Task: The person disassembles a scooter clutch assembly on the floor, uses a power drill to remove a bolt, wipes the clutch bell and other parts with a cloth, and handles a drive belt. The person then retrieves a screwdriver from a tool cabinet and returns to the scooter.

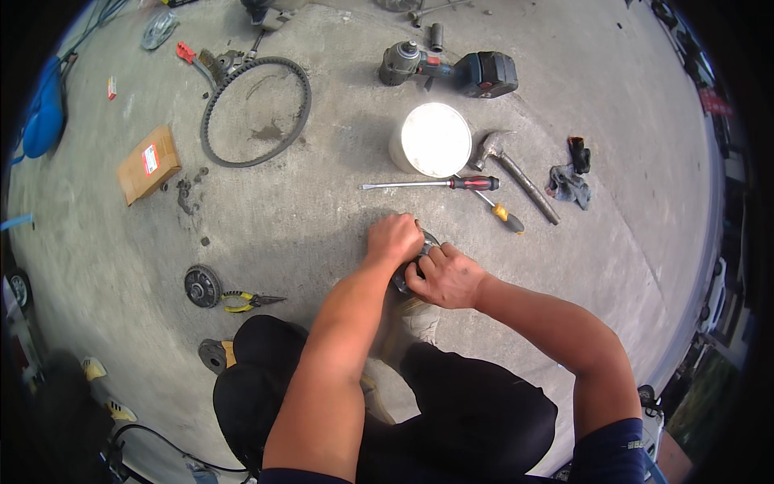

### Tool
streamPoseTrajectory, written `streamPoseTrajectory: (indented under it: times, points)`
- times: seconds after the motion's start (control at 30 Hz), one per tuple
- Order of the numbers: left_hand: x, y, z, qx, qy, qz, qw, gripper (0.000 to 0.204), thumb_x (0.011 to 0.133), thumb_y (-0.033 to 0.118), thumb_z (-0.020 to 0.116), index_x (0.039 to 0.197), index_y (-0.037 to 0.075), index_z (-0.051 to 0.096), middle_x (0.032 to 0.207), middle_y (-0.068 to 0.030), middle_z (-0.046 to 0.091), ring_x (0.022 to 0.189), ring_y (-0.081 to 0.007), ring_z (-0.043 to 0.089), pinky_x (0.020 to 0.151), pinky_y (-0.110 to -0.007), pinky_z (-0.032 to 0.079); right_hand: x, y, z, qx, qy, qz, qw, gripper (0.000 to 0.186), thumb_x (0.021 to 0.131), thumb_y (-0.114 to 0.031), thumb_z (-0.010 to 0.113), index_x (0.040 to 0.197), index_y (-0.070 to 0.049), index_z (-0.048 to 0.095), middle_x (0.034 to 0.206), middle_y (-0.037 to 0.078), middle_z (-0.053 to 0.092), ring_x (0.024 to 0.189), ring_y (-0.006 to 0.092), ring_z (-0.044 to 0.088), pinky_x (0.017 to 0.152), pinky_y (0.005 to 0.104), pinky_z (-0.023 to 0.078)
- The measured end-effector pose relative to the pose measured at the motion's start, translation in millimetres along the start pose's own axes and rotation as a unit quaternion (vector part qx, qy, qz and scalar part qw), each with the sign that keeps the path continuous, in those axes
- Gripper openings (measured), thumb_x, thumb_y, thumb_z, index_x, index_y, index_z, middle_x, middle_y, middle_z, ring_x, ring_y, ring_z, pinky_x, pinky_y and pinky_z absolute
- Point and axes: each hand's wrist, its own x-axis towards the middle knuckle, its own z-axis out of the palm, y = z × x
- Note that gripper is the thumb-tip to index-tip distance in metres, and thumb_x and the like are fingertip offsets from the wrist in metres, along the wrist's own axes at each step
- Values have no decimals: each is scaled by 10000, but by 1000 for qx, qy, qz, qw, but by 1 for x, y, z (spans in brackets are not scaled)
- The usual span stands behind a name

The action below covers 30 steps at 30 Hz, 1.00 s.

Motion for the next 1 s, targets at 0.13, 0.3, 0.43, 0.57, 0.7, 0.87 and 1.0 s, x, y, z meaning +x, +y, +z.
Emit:
streamPoseTrajectory:
  times: [0.13,0.3,0.43,0.57,0.7,0.87,1.0]
  points:
    - [0,-1,1,-1,-4,2,1000,385,1033,352,523,1056,62,775,1076,-228,761,1028,-448,719,925,-530,566,6,-11,5,-7,-82,65,994,477,882,-479,734,897,-53,520,652,73,560,532,275,592,510,401,466]
    - [1,2,-2,2,-15,-11,1000,333,974,272,541,1062,88,804,1137,-220,761,1083,-411,733,936,-506,585,19,-59,0,157,-174,504,831,536,951,-539,675,997,-38,493,769,201,711,641,413,727,593,522,581]
    - [0,3,-5,7,-24,-14,1000,338,983,271,533,1060,79,802,1132,-216,764,1085,-407,733,939,-497,584,13,-42,-7,127,-211,370,896,503,932,-520,691,988,-53,514,754,139,685,632,365,705,598,505,548]
    - [-1,3,-5,6,-22,-10,1000,350,996,281,528,1056,70,801,1123,-220,764,1078,-409,734,931,-496,584,5,-8,0,-20,-28,16,999,265,920,-339,621,987,-92,552,679,21,499,588,208,525,526,349,350]
    - [-1,1,-3,-5,-9,-12,1000,357,1002,292,529,1061,67,800,1126,-226,761,1080,-413,731,937,-504,579,0,-2,14,-54,-82,-33,995,269,928,-342,623,923,-88,535,678,46,524,570,224,556,502,367,381]
    - [0,0,1,5,-9,0,1000,391,1034,370,525,1062,72,778,1105,-222,759,1049,-432,720,926,-531,568,12,-52,14,116,-140,415,891,470,932,-470,694,960,-38,511,752,182,660,552,379,677,511,529,546]
    - [2,-1,2,6,-15,-3,1000,393,1030,376,533,1064,71,778,1102,-227,758,1044,-432,723,923,-530,570,21,-64,4,146,-206,501,828,551,912,-513,722,1072,-27,519,837,187,688,718,399,722,673,538,577]
